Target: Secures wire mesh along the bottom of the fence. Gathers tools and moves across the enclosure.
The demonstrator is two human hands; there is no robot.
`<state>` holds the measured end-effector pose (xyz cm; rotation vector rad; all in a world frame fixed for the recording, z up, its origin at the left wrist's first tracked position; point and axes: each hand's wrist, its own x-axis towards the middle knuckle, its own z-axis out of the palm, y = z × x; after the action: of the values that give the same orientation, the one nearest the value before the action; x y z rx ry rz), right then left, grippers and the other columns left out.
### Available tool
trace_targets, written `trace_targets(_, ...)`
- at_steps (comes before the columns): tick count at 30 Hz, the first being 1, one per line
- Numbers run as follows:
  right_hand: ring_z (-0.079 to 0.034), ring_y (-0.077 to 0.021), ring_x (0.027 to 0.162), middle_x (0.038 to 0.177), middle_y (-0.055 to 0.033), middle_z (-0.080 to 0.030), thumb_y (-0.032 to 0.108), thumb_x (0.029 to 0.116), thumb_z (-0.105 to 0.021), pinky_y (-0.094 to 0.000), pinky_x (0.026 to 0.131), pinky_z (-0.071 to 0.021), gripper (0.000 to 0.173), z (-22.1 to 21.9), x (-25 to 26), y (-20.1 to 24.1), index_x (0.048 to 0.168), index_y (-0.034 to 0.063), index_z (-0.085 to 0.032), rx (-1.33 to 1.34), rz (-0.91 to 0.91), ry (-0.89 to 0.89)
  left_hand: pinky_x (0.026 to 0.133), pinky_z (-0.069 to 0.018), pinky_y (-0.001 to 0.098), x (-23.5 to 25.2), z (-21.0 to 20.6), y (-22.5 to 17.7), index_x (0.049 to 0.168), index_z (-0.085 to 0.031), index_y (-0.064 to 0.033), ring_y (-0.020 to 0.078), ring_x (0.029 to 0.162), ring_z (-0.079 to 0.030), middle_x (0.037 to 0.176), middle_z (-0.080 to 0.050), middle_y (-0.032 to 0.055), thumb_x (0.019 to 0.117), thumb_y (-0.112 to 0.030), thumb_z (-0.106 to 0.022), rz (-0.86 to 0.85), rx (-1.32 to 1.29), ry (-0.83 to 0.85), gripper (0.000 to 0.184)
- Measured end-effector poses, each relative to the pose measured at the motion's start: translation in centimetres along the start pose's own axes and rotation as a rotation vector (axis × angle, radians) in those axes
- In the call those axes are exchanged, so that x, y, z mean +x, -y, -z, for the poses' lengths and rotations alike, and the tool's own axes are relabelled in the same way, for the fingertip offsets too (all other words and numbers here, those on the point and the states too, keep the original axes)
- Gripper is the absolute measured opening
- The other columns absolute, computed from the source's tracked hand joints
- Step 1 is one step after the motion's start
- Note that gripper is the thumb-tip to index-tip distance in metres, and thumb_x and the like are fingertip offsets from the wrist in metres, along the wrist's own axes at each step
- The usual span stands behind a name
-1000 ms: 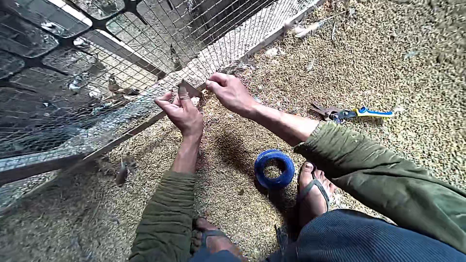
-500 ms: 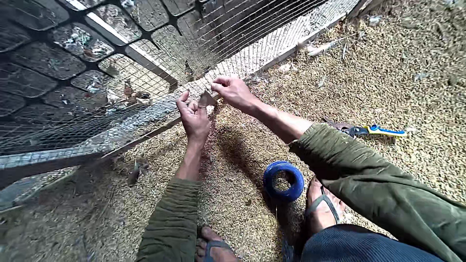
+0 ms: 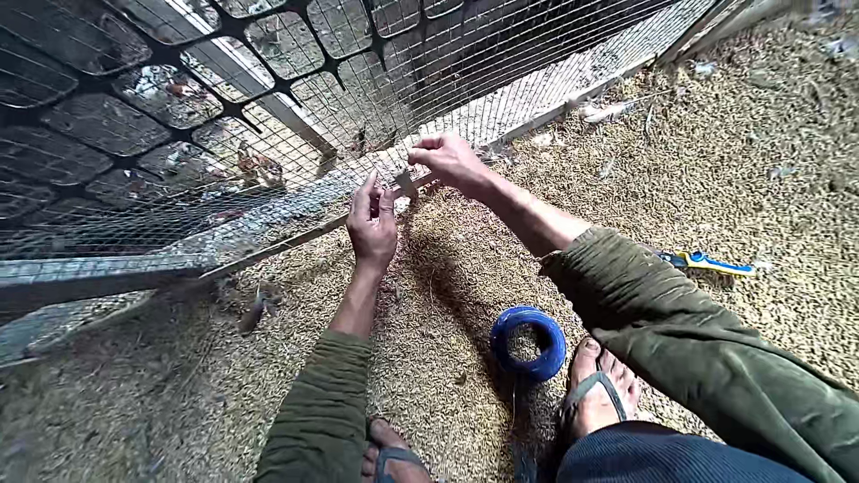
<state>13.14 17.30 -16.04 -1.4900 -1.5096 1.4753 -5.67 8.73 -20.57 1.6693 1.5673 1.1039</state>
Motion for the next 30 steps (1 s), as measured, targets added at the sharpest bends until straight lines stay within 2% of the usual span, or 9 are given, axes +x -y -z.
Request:
trace_targets(4,-0.063,-0.0135,0.080,0.089,-0.0047,-0.070,0.023,0.1026,-0.060,-0.0416,0.076,-0.0508,0.023,0.1,0.0,0.0,0.102,0.0082,-0.076,-0.020,0.003,-0.003,0.075,-0.0565,0.0273,0.6,-0.5,-1.0,0.143,-0.050,0.0013,0.0078,0.079,-0.064,0.098,-0.066,0.0062,0.1074,-0.018,-0.052,0.059,-0.134,-0.047,0.040)
trace_targets(10,-0.064,-0.0133,0.080,0.091,-0.0047,-0.072,0.023,0.1030,-0.059,-0.0407,0.076,-0.0520,0.023,0.1,-0.3,0.1,0.104,0.0075,-0.077,0.003,-0.008,0.009,0.072,-0.0540,0.0256,0.0,-0.4,-2.0,0.156,-0.036,-0.0017,0.0068,0.075,-0.061,0.099,-0.065,0.0056,0.1087,-0.013,-0.045,0.141,-0.231,0.020,0.049)
trace_targets(13,-0.062,-0.0127,0.079,0.089,-0.0033,-0.070,0.022,0.1023,-0.060,-0.0405,0.075,-0.0502,0.022,-0.1,-0.4,0.3,0.100,0.0083,-0.077,0.026,-0.031,0.006,0.065,-0.0522,0.0227,-0.5,-0.5,-2.3,0.163,-0.024,-0.0099,0.0059,0.071,-0.058,0.102,-0.063,0.0029,0.1076,-0.010,-0.044,0.193,-0.344,0.082,0.059)
trace_targets(16,-0.063,-0.0123,0.077,0.087,-0.0037,-0.071,0.021,0.1022,-0.061,-0.0393,0.073,-0.0515,0.021,-0.2,-0.3,0.3,0.100,0.0072,-0.077,0.040,-0.022,0.010,0.058,-0.0486,0.0209,-0.4,-0.9,-2.5,0.165,-0.015,-0.0172,0.0050,0.063,-0.053,0.093,-0.059,0.0009,0.1049,-0.006,-0.047,0.254,-0.432,0.119,0.069)
trace_targets(18,-0.060,-0.0120,0.074,0.084,-0.0034,-0.069,0.022,0.1020,-0.060,-0.0386,0.069,-0.0497,0.022,-0.1,-0.2,0.1,0.099,0.0070,-0.076,0.041,-0.026,0.020,0.052,-0.0464,0.0208,-0.1,-0.9,-2.3,0.163,-0.017,-0.0165,0.0043,0.055,-0.049,0.079,-0.055,-0.0012,0.1029,-0.004,-0.050,0.275,-0.404,0.113,0.070)
trace_targets(20,-0.060,-0.0119,0.072,0.083,-0.0032,-0.068,0.023,0.1013,-0.061,-0.0382,0.068,-0.0499,0.022,-0.1,-0.1,-0.2,0.097,0.0070,-0.075,0.055,-0.035,0.024,0.051,-0.0451,0.0229,0.2,-0.9,-1.7,0.157,-0.021,-0.0122,0.0044,0.052,-0.047,0.074,-0.051,-0.0029,0.1038,-0.007,-0.051,0.251,-0.297,0.108,0.061)
trace_targets(23,-0.063,-0.0126,0.075,0.085,-0.0038,-0.071,0.023,0.0997,-0.063,-0.0395,0.069,-0.0522,0.020,0.1,-0.3,-0.2,0.096,0.0084,-0.076,0.061,-0.079,0.052,0.045,-0.0418,0.0283,-0.5,-1.0,-1.2,0.155,-0.027,-0.0139,0.0095,0.047,-0.043,0.067,-0.048,-0.0009,0.1050,-0.014,-0.054,0.249,-0.186,0.084,0.056)
trace_targets(27,-0.049,-0.0072,0.055,0.074,0.0002,-0.065,0.024,0.0988,-0.064,-0.0305,0.051,-0.0397,0.019,0.6,-1.1,-0.3,0.096,0.0106,-0.077,0.050,-0.117,0.082,0.046,-0.0411,0.0272,-1.2,-1.7,-2.2,0.152,-0.028,-0.0105,0.0084,0.047,-0.041,0.063,-0.044,-0.0017,0.1042,-0.015,-0.056,0.286,-0.157,0.037,0.055)
trace_targets(30,-0.044,-0.0048,0.049,0.070,0.0018,-0.064,0.023,0.1009,-0.063,-0.0267,0.047,-0.0359,0.021,0.6,-1.6,-0.8,0.093,0.0088,-0.077,0.092,-0.102,0.095,0.047,-0.0426,0.0266,-1.4,-2.3,-2.5,0.148,-0.030,-0.0087,0.0072,0.047,-0.043,0.064,-0.048,-0.0018,0.1042,-0.014,-0.056,0.296,-0.186,0.004,0.051)
